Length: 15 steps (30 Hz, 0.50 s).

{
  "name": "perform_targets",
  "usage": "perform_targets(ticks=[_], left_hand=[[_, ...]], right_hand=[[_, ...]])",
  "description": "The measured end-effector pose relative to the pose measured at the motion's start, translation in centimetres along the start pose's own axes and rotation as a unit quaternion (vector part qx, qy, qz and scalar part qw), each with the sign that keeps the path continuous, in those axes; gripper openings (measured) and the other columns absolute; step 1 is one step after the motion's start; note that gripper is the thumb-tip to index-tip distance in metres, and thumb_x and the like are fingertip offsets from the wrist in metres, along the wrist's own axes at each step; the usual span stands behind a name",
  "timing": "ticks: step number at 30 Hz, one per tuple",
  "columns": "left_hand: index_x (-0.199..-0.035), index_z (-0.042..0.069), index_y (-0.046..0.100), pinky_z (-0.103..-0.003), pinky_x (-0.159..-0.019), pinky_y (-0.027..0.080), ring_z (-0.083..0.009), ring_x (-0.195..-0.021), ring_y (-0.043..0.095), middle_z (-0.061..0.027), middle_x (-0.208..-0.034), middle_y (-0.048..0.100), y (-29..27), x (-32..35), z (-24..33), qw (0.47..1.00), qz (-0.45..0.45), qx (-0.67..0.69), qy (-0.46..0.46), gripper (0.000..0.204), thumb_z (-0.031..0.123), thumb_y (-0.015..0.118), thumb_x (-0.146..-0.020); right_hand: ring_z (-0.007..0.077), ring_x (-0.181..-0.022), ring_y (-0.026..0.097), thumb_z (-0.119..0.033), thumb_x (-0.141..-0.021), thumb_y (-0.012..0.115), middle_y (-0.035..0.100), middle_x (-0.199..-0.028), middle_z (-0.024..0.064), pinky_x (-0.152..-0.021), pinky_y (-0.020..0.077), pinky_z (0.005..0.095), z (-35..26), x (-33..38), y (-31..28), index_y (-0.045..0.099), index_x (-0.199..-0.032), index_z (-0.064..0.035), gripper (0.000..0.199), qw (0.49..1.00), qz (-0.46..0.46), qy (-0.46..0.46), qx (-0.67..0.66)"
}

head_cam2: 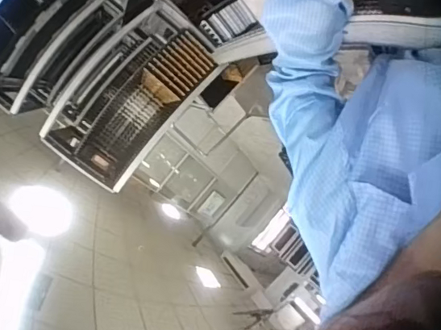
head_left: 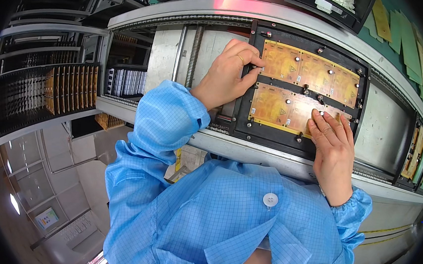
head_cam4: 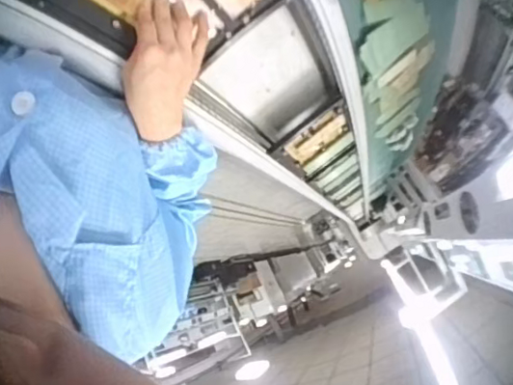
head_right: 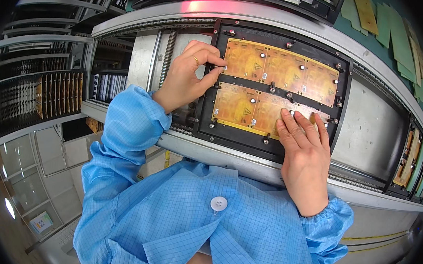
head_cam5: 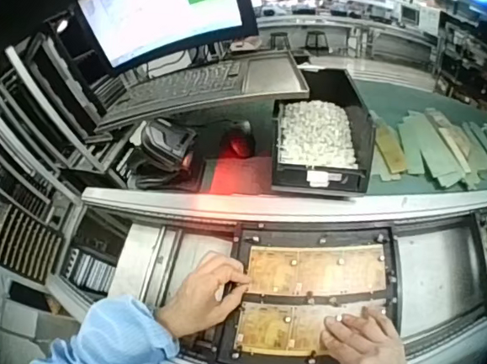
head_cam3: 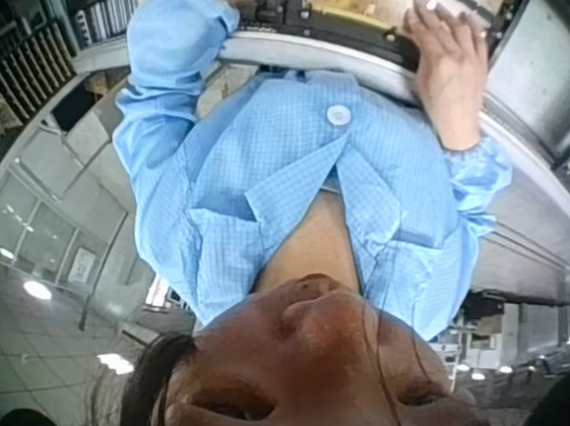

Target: Assembling components onto circuit board panels at a manual assembly station.

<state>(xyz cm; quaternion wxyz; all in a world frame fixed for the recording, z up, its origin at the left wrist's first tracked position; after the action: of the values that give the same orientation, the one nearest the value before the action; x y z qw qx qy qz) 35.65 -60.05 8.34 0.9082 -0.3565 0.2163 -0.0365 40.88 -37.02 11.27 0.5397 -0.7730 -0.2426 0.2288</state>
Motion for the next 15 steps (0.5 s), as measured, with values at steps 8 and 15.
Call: perform_targets(ticks=[8, 15], left_hand=[[-0.099, 0.000, 0.066, -0.042, -0.093, 0.048, -0.0342, -0.101, 0.055, -0.0135, -0.104, 0.058, -0.9, -4.6, -1.5, 0.994, 0.011, -0.105, 0.014, 0.018, 0.010, 0.072, -0.086], [-0.096, -0.003, 0.067, -0.045, -0.093, 0.050, -0.0371, -0.100, 0.061, -0.0190, -0.096, 0.065, 1.5, -7.2, -2.4, 0.960, -0.161, -0.220, -0.061, 0.025, 0.021, 0.065, -0.092]], right_hand=[[0.0308, -0.120, 0.061, 0.006, -0.077, 0.059, 0.067, -0.129, 0.0104, -0.114, 0.0394, 0.0500, -0.1, 0.1, 0.3, 0.072, -0.114, 0.0004, 0.039, 1.000, 0.017, -0.005, 0.003], [0.0308, -0.119, 0.061, 0.004, -0.078, 0.060, 0.068, -0.127, 0.0106, -0.113, 0.0397, 0.0496, 0.0, 0.1, 0.4, 0.072, -0.113, 0.0010, 0.037, 1.000, 0.027, -0.005, -0.002]])
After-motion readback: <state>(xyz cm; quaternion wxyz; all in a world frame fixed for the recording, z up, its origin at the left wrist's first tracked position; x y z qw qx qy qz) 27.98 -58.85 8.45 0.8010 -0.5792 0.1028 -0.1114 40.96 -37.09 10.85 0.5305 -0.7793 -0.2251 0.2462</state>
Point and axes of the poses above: each hand's wrist, its own x-axis away from the middle knuckle, its own y-axis out of the palm, z = x × y, the point moved 8 cm from there along -x, towards the middle knuckle
